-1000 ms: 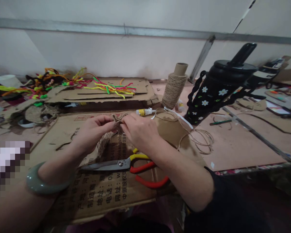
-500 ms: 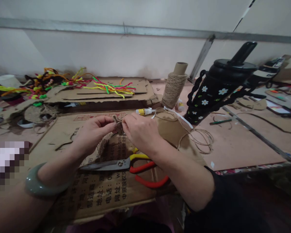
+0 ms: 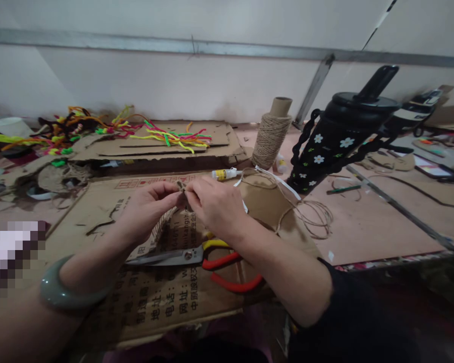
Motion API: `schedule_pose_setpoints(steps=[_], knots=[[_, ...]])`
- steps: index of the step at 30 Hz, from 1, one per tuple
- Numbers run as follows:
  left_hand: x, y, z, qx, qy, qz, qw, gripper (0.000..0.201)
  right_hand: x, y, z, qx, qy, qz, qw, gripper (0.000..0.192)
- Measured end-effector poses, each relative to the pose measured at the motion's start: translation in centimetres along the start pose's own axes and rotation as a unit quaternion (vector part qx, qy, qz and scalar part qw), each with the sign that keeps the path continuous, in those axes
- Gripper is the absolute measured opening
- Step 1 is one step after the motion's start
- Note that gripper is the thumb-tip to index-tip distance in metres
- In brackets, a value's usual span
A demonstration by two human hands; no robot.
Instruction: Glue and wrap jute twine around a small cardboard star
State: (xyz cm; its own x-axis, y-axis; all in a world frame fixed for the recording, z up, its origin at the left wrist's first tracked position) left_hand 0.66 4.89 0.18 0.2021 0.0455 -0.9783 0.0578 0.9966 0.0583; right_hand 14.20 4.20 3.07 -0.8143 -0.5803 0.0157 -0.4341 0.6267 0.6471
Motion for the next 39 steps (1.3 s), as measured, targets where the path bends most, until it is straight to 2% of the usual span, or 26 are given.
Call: schedule_pose_setpoints(steps=[11, 18, 26, 39], knots=[[0.4, 0.1, -0.2, 0.011, -0.047, -0.004, 0.999, 0.014, 0.2, -0.1, 0.2, 0.033, 0.001, -0.017, 0.999, 0.026], [0.2, 0.0, 0.1, 0.042, -0.060, -0.003, 0.997, 0.016, 0.4, -0.2, -0.3, 0.010, -0.031, -0.033, 0.999, 0.028], [0.2, 0.0, 0.0, 0.029, -0.072, -0.017, 0.997, 0.013, 0.7, -0.3, -0.8, -0.020, -0.055, -0.061, 0.996, 0.026], [-0.2, -0.2, 0.2, 0.012, -0.055, -0.023, 0.998, 0.008, 0.8, -0.3, -1.0, -0.002, -0.033, -0.048, 0.998, 0.024]])
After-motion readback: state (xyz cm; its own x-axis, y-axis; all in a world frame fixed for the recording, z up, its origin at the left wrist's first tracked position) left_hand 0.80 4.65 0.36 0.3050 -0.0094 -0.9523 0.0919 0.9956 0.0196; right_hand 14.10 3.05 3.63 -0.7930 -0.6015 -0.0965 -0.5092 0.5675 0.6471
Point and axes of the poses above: each hand's wrist, its own y-axis towards the middle knuckle, its own z-axis out of the palm, x = y × z, the point moved 5 cm from there along y, towards the middle knuckle, and after that the axes turned 15 degrees about -y, right-handed, at the moved point
